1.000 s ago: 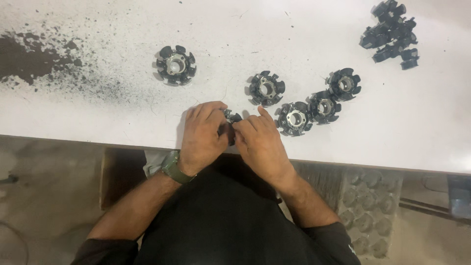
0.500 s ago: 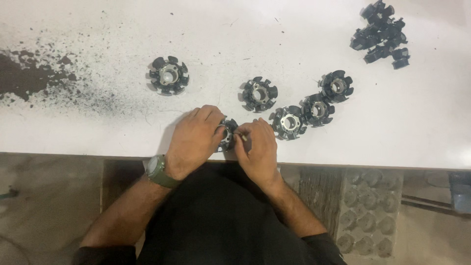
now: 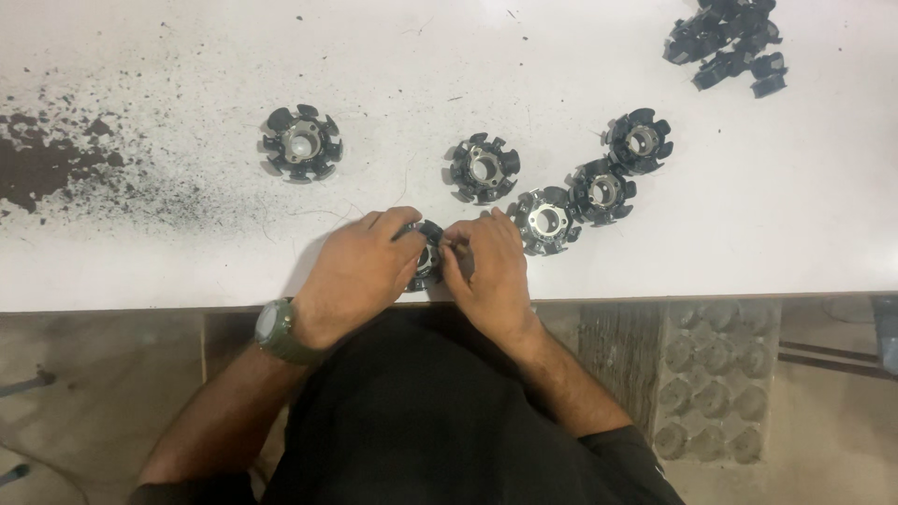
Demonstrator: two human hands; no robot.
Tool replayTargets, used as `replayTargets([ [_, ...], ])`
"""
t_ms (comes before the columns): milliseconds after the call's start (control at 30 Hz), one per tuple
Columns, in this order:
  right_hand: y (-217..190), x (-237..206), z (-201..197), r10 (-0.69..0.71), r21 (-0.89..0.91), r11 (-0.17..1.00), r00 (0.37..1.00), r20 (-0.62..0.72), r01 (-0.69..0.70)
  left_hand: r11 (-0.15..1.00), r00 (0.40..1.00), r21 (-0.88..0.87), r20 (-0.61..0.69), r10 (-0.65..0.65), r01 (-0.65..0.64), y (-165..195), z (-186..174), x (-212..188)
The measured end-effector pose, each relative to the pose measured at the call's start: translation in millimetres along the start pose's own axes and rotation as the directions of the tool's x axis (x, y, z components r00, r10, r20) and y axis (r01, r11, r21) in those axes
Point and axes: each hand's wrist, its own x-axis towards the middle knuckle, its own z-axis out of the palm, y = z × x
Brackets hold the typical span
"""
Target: The person sits at a white workbench assembling omni-style wheels by hand. They pick up a wheel hub, press and seat black roller components around its rim one at a time, then set the finished wheel aside and start on the next hub, working through a row of hubs on the table.
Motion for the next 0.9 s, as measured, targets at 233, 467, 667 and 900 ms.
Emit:
replayTargets([
  [233, -7.4, -6.8, 1.4, -0.128, 0.019, 0.991, 0.989, -0.079, 0.13, 0.957, 0.967, -0.147, -0.016, -0.254, 0.249, -0.9, 4.4, -0.5],
  [467, -6.0, -5.0, 9.5, -0.113, -0.029, 0.993, 0.992, -0.061, 0.111, 0.944, 0.956, -0.155, 0.02, -0.292, 0.291, -3.0, 7.9, -5.2],
  [667, -5.2, -5.8, 9.6, -0.111, -0.001, 0.994, 0.991, -0.074, 0.111, 0.939, 0.955, -0.196, -0.032, -0.294, 0.282, -2.8, 9.7, -6.2],
  [900, -4.8, -6.1, 10.4, -0.119, -0.03, 0.993, 0.99, -0.073, 0.117, 0.937, 0.959, -0.234, -0.051, -0.277, 0.258, -1.0, 6.5, -7.1],
])
